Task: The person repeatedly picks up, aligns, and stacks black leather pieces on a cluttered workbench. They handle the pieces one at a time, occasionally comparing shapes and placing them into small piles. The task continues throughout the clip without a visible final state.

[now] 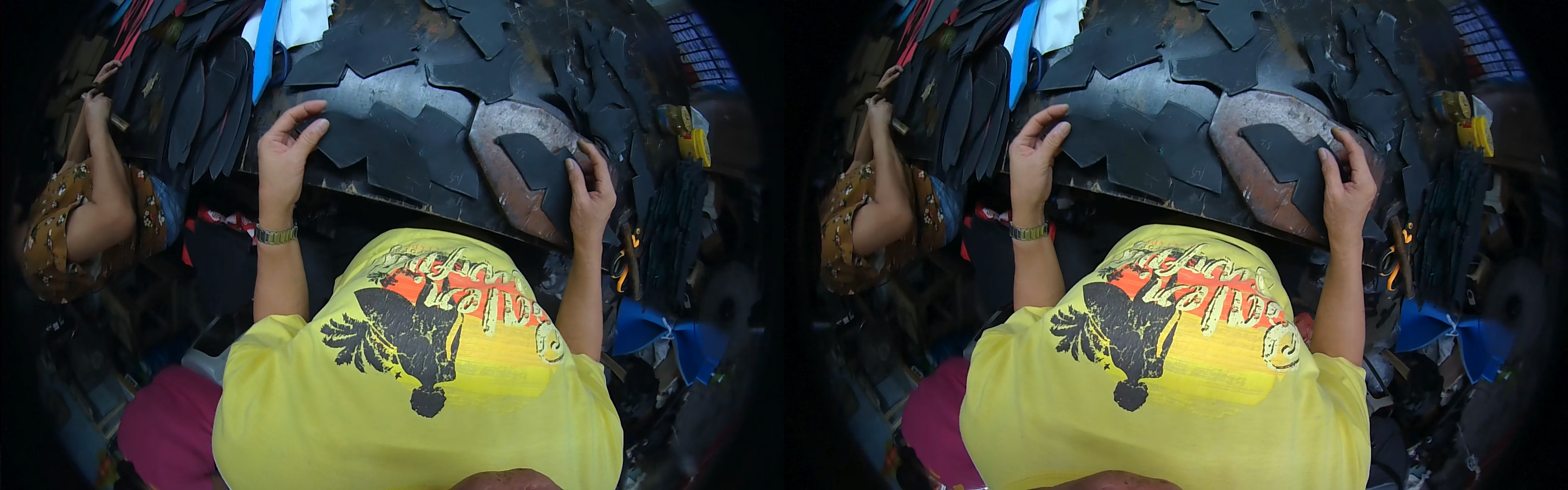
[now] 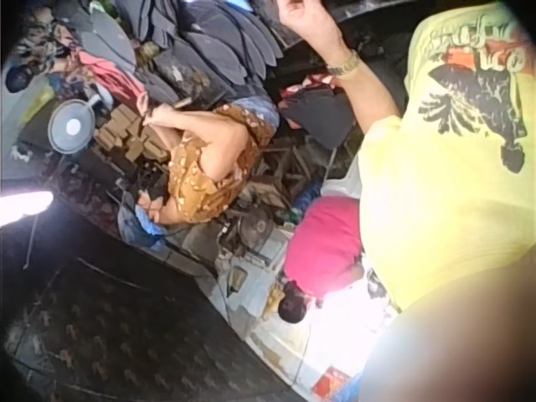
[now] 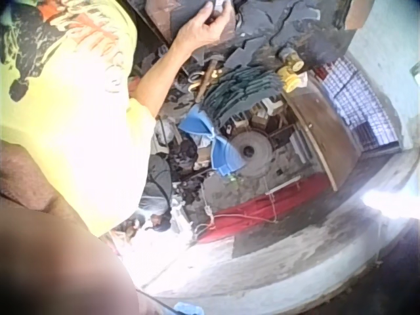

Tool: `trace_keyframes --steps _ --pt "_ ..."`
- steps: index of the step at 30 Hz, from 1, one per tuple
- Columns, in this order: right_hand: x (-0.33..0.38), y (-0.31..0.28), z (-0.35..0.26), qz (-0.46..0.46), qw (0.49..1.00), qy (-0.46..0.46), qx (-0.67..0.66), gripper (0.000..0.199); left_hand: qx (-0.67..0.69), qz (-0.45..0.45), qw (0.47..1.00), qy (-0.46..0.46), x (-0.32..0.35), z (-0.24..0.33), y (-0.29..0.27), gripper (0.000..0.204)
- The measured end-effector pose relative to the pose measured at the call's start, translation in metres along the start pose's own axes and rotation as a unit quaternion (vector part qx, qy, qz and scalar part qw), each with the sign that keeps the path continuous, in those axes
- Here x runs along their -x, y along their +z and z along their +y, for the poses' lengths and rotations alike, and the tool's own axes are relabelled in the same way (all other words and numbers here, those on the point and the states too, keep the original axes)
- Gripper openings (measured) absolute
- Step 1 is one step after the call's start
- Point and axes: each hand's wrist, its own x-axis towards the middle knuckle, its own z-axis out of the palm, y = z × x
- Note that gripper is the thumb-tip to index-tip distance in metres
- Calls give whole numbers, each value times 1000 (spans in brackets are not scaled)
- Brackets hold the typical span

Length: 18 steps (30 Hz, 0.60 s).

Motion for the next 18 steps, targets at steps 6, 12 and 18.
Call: trace_keyframes --steps 6,12,18 --pt "1 -1 -9 -7 1000 13 18 38 -229 2 963 141 3 4 28 26" --pt "2 -3 -9 -37 999 5 5 50 -361 3 902 235 3 5 45 20" --pt "3 -17 -6 -83 994 33 -67 57 -406 17 876 259 4 -1 46 22"
